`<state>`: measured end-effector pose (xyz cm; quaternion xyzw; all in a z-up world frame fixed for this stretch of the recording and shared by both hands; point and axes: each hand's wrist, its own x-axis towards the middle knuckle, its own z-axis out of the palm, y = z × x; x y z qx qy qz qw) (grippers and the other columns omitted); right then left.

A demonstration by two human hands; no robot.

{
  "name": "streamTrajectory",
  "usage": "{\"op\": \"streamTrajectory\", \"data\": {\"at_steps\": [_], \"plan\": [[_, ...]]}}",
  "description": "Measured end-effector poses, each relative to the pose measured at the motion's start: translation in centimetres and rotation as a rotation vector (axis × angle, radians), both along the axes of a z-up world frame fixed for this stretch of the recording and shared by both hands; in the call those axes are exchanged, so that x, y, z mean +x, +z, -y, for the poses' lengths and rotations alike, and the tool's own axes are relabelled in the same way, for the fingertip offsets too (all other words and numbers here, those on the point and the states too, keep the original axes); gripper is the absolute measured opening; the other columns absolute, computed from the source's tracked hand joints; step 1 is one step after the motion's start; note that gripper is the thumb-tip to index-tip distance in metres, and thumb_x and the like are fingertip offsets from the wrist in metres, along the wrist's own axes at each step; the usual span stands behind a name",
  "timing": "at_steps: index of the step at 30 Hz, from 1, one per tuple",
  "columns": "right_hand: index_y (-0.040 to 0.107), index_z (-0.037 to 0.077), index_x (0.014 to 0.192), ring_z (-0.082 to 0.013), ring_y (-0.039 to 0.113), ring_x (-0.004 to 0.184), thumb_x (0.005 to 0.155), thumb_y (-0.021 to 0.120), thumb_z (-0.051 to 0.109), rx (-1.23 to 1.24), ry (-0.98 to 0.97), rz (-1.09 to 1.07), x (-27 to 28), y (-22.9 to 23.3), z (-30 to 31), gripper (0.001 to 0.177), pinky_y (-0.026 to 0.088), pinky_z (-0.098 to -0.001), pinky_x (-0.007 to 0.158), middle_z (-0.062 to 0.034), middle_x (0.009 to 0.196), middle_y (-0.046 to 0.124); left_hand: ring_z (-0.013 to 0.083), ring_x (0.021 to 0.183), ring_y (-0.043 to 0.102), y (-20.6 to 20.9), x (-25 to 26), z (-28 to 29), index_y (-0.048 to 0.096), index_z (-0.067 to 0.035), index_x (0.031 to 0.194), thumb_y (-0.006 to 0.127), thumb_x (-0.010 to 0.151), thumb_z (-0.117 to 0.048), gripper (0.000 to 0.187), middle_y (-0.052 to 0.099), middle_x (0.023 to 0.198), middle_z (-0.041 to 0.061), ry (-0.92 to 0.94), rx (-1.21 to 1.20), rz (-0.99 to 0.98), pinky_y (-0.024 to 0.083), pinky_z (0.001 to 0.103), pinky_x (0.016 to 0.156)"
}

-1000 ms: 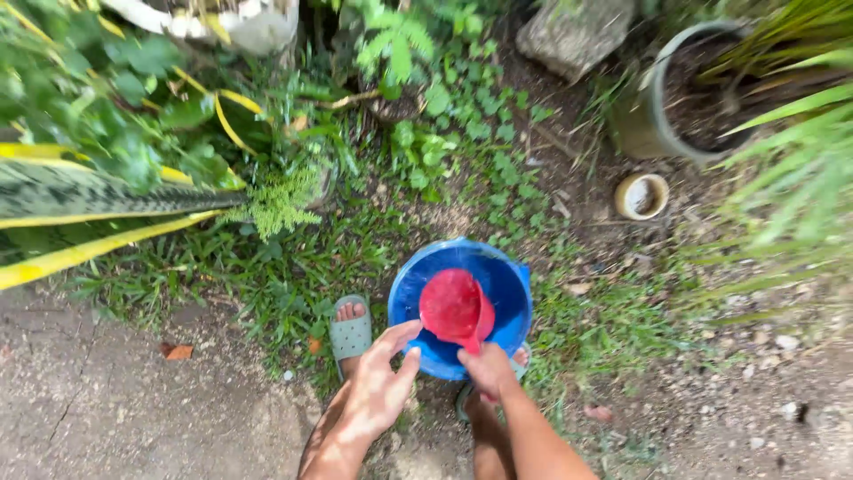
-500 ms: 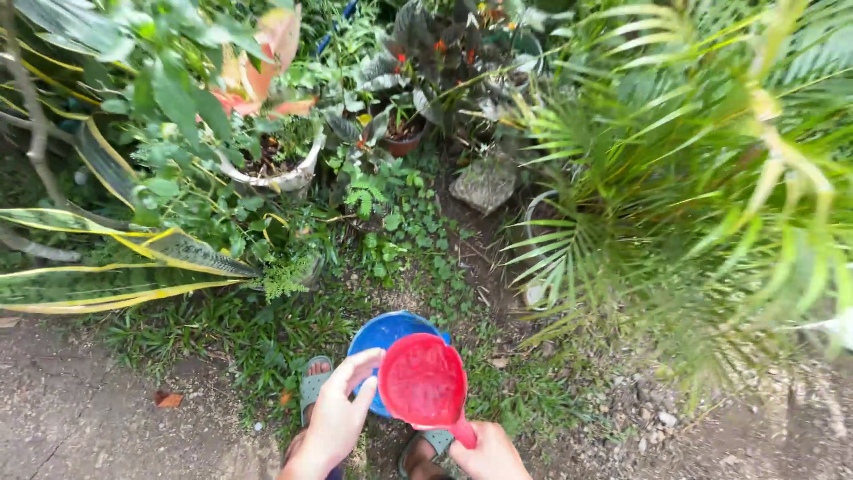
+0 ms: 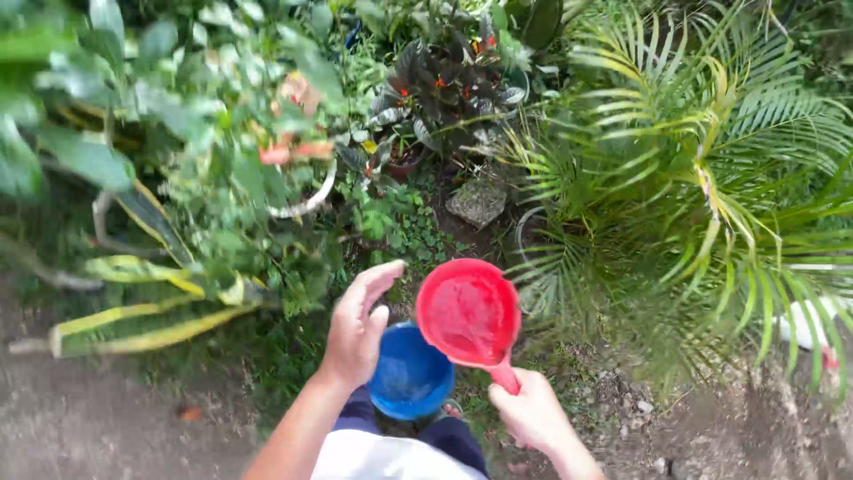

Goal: Watering various potted plants in a garden using a bucket and a red scoop.

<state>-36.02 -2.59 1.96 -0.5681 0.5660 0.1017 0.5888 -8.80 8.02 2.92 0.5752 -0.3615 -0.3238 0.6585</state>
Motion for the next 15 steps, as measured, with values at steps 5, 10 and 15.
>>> {"op": "streamTrajectory", "data": {"at_steps": [5,10,15], "plan": [[0.056,0.003,0.076,-0.0164,0.045,0.031,0.089,0.062,0.015,0.120,-0.245,0.052,5.4,1.5,0.6,0.019,0.036,-0.0337,0.031,-0.0039,0.047,0.049,0.0295,0.147,0.049,2.1,6.3,3.6,0.047,0.005,0.147,0.049,0.097,-0.026,0.060,0.055,0.152,0.019,-0.147,-0.062,-0.062,0.034,0.042,0.127],[0.054,0.003,0.077,-0.0161,0.039,0.029,0.091,0.061,0.014,0.126,-0.366,0.103,10.1,3.8,3.5,0.019,0.032,-0.0352,0.029,-0.0031,0.045,0.043,0.0298,0.147,0.049,2.9,10.5,6.6,0.047,0.005,0.148,0.049,0.096,-0.034,0.065,0.054,0.152,0.020,-0.199,-0.065,-0.090,0.034,0.042,0.126],[0.052,0.005,0.079,-0.0161,0.039,0.031,0.092,0.060,0.016,0.064,-0.365,0.108,14.3,8.1,9.6,0.019,0.033,-0.0347,0.031,-0.0032,0.048,0.044,0.0297,0.147,0.051,3.2,12.7,10.6,0.047,0.005,0.148,0.048,0.101,-0.042,0.067,0.055,0.152,0.019,-0.124,-0.058,-0.042,0.035,0.042,0.126]]}}
